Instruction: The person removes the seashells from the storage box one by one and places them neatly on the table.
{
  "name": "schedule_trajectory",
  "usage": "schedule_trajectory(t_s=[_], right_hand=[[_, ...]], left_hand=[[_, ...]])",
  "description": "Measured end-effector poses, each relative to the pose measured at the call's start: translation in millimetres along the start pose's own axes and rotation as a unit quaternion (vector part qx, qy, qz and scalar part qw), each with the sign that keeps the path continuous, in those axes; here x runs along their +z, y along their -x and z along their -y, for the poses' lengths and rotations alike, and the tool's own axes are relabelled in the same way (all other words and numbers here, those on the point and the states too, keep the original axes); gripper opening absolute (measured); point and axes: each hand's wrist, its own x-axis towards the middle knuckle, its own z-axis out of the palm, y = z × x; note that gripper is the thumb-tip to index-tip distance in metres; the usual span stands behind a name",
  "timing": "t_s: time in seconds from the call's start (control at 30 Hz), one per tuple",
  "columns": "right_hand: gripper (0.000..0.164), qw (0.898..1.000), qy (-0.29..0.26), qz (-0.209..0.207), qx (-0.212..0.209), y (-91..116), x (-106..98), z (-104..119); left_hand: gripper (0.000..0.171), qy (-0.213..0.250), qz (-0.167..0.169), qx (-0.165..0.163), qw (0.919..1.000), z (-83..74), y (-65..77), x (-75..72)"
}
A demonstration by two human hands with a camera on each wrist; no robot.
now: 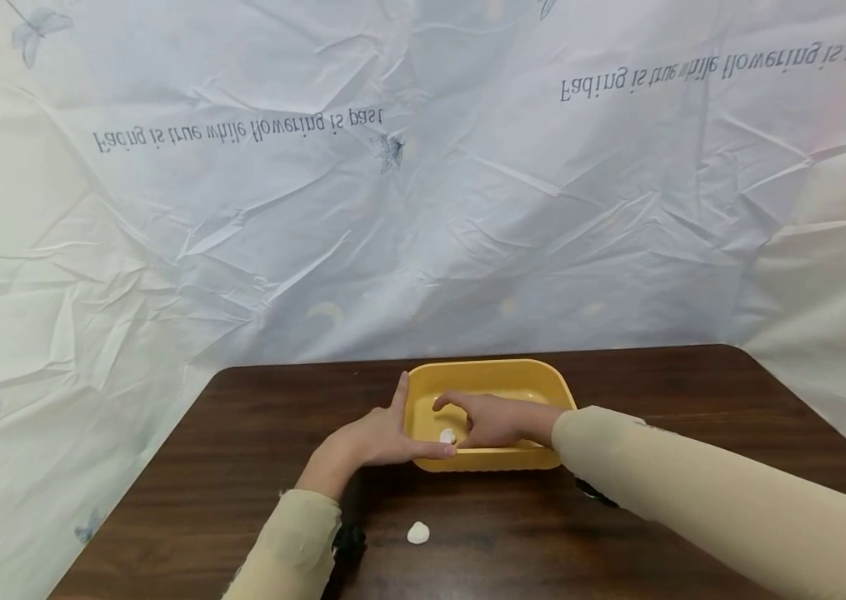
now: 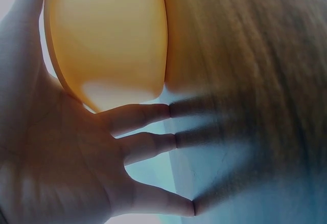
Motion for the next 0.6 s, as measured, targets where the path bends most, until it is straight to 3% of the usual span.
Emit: schedule_trajectory(t_s=[0.23,0.5,0.6], right_hand=[[0.055,0.999,0.044,-0.021,-0.009,-5.3,4.1,0.7],[0.024,0.998,0.042,-0.050,-0.009,-9.9,6.3,0.9],[0.019,0.997,0.044,-0.063,-0.007,-12.2,6.4,-1.3]], left_hand=[[0.146,0.004,0.005,0.004,1.0000,0.0,0.4,-0.4],[0.147,0.008,0.009,0.000,0.9999,-1.8,2.9,-1.0],[0.147,0.006,0.009,0.000,0.9999,-2.1,3.1,-1.0]])
